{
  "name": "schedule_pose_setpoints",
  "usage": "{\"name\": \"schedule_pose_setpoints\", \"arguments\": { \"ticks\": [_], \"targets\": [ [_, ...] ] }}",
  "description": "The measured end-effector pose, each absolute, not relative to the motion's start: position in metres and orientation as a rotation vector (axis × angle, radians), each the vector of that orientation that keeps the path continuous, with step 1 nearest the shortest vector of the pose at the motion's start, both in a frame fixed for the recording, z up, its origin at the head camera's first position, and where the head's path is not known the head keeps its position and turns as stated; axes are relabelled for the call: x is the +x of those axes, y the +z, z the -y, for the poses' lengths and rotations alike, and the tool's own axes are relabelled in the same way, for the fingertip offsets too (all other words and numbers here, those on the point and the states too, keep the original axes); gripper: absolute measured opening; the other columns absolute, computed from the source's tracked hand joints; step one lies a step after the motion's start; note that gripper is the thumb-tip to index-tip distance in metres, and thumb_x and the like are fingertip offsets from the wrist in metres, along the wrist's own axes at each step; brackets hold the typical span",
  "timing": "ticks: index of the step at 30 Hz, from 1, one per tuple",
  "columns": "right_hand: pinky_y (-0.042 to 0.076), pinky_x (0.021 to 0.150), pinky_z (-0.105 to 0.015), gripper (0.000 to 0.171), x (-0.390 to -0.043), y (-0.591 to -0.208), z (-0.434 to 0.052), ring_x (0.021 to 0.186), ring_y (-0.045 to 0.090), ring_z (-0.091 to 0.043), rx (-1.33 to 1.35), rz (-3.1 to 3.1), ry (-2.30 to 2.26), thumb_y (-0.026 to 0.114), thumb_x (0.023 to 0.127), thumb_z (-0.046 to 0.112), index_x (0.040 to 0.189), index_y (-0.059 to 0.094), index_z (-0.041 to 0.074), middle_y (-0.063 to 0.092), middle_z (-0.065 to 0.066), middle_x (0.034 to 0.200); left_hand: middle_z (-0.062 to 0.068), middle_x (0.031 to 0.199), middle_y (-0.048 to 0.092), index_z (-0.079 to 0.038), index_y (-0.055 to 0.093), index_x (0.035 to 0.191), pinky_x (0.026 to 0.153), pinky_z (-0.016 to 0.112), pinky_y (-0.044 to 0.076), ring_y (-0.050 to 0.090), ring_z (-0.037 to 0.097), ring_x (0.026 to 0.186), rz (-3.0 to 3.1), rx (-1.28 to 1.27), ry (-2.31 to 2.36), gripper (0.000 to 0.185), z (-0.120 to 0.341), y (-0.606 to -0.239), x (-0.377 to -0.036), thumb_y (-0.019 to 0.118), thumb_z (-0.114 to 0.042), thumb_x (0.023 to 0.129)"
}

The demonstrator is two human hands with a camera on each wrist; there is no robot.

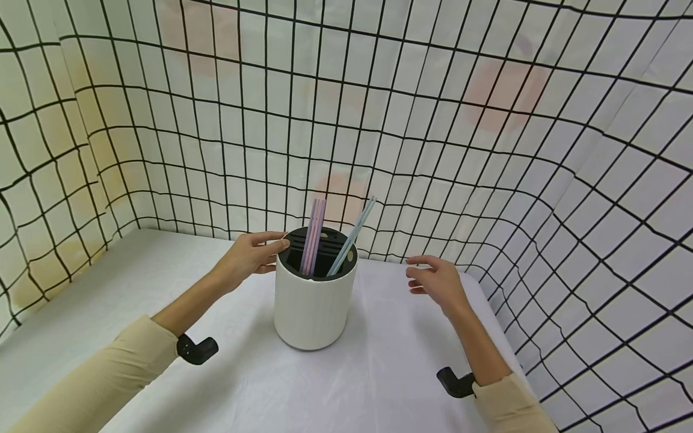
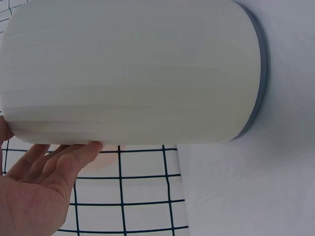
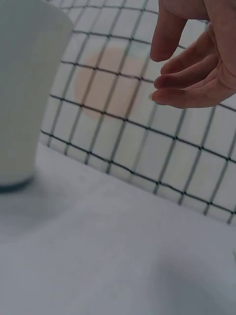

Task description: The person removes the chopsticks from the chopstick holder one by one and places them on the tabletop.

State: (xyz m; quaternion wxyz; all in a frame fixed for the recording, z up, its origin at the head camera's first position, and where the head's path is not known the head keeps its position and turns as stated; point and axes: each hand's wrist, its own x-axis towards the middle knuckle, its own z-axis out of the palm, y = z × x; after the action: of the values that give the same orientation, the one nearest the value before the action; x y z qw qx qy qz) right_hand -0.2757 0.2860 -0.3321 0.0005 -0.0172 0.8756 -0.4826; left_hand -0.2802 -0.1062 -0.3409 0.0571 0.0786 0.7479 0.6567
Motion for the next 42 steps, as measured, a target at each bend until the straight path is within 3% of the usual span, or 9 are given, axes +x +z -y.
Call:
{"name": "schedule_pose_setpoints", "arguments": {
  "ticks": [8, 15, 23, 32, 38, 42],
  "targets": [
    [0.064, 0.084, -0.03, 0.037, -0.271, -0.303, -0.239, 0.087, 0.074, -0.017, -0.213, -2.706, -1.613, 0.066, 0.1, 0.022, 0.132, 0.064, 0.004, 0.074, -0.015, 0.111, 0.014, 0.142, 0.061, -0.009, 0.055, 0.146, 0.101, 0.042, 0.057, 0.062, 0.03, 0.128, -2.273, 0.235, 1.986, 0.059, 0.106, -0.341, -0.281, 0.071, -0.037, 0.096],
    [0.057, 0.104, -0.039, 0.04, -0.266, -0.284, -0.211, 0.087, 0.075, -0.017, -0.272, -2.641, -1.69, 0.071, 0.098, 0.027, 0.132, 0.064, 0.007, 0.077, -0.004, 0.098, 0.014, 0.143, 0.06, -0.009, 0.055, 0.146, 0.102, 0.042, 0.057, 0.062, 0.03, 0.128, -2.273, 0.245, 1.985, 0.06, 0.107, -0.342, -0.281, 0.071, -0.037, 0.096],
    [0.044, 0.116, -0.052, 0.04, -0.266, -0.283, -0.196, 0.093, 0.074, -0.019, -0.294, -2.573, -1.711, 0.072, 0.097, 0.026, 0.13, 0.063, 0.006, 0.076, -0.014, 0.113, 0.014, 0.143, 0.06, -0.009, 0.054, 0.147, 0.102, 0.042, 0.057, 0.061, 0.03, 0.129, -2.279, 0.247, 1.982, 0.06, 0.107, -0.343, -0.282, 0.071, -0.038, 0.096],
    [0.038, 0.118, -0.058, 0.039, -0.264, -0.285, -0.189, 0.1, 0.073, -0.024, -0.298, -2.541, -1.732, 0.073, 0.095, 0.023, 0.129, 0.063, 0.006, 0.077, -0.01, 0.108, 0.015, 0.142, 0.061, -0.009, 0.055, 0.146, 0.102, 0.043, 0.057, 0.062, 0.03, 0.128, -2.278, 0.258, 1.987, 0.059, 0.107, -0.343, -0.281, 0.071, -0.037, 0.097],
    [0.035, 0.115, -0.067, 0.037, -0.261, -0.29, -0.185, 0.106, 0.071, -0.028, -0.284, -2.6, -1.665, 0.07, 0.097, 0.025, 0.129, 0.063, 0.009, 0.075, -0.01, 0.116, 0.016, 0.143, 0.06, -0.008, 0.054, 0.147, 0.101, 0.043, 0.057, 0.062, 0.031, 0.128, -2.278, 0.266, 1.986, 0.061, 0.107, -0.341, -0.279, 0.07, -0.037, 0.097],
    [0.045, 0.111, -0.058, 0.035, -0.262, -0.293, -0.183, 0.104, 0.071, -0.026, -0.31, -2.616, -1.696, 0.071, 0.097, 0.022, 0.126, 0.064, 0.006, 0.075, -0.013, 0.116, 0.015, 0.142, 0.06, -0.008, 0.054, 0.147, 0.101, 0.042, 0.057, 0.062, 0.03, 0.128, -2.279, 0.267, 1.987, 0.061, 0.107, -0.343, -0.28, 0.071, -0.037, 0.097]
  ]
}}
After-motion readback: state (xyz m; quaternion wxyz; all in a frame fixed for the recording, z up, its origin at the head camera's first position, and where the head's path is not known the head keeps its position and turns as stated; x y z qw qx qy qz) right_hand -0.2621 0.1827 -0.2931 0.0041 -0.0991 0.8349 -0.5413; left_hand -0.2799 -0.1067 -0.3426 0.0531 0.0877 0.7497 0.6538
